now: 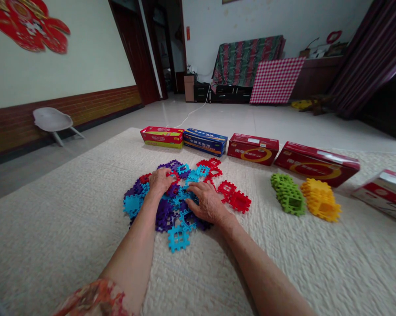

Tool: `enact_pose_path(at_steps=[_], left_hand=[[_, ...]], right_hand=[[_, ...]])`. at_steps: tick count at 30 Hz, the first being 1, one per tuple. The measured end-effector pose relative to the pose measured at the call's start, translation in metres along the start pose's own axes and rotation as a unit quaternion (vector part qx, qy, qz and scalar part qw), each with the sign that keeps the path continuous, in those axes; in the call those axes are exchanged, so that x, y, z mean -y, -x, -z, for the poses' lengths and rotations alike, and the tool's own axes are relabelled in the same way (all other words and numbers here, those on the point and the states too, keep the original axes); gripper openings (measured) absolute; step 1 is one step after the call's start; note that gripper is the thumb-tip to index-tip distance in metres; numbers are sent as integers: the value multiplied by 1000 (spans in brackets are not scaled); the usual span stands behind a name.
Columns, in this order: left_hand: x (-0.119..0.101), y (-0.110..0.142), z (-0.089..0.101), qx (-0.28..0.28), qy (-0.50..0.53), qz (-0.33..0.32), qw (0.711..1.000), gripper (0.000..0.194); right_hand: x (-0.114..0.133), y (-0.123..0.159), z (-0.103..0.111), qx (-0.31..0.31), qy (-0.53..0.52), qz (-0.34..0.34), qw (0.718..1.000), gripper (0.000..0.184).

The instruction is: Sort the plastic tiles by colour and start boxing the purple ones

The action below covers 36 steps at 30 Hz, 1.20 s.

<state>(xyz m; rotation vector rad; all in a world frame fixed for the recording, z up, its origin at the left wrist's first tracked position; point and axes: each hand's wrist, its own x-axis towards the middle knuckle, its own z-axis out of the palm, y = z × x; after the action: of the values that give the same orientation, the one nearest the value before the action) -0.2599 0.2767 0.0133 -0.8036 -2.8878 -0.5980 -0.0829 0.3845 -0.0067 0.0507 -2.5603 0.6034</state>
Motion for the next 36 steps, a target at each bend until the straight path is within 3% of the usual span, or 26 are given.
enact_pose_path(at_steps=[4, 7, 12, 17, 23, 27, 31, 33, 36], left_hand=[[3, -4, 14, -16, 67, 46, 997, 34], [7, -5, 29, 35, 62, 62, 995, 31], [5, -2, 40, 158, -18, -10, 987, 29], [-3, 2, 34, 192, -39, -46, 979, 26], [-2, 3, 40, 167, 66, -40, 983, 29], [-3, 1, 48, 63, 149, -18, 987, 30], [-9, -2, 44, -37, 203, -9, 978, 29], [-15, -3, 37, -37, 253, -16, 967, 29], [-33, 2, 22, 19, 321, -46, 946, 29]], right_hand=[[2, -1, 3, 18, 6, -16, 1000, 31], [4, -2, 5, 28, 8, -20, 999, 36], [5, -3, 5, 28, 10, -13, 999, 36], [3, -3, 3, 30, 9, -8, 999, 34], [2, -2, 3, 28, 9, -4, 1000, 32], [4, -1, 6, 32, 8, -8, 999, 29], [4, 5, 13, -14, 5, -17, 1000, 31], [0, 16, 18, -53, 26, -41, 997, 29], [-11, 43, 28, -122, 92, -130, 980, 29]])
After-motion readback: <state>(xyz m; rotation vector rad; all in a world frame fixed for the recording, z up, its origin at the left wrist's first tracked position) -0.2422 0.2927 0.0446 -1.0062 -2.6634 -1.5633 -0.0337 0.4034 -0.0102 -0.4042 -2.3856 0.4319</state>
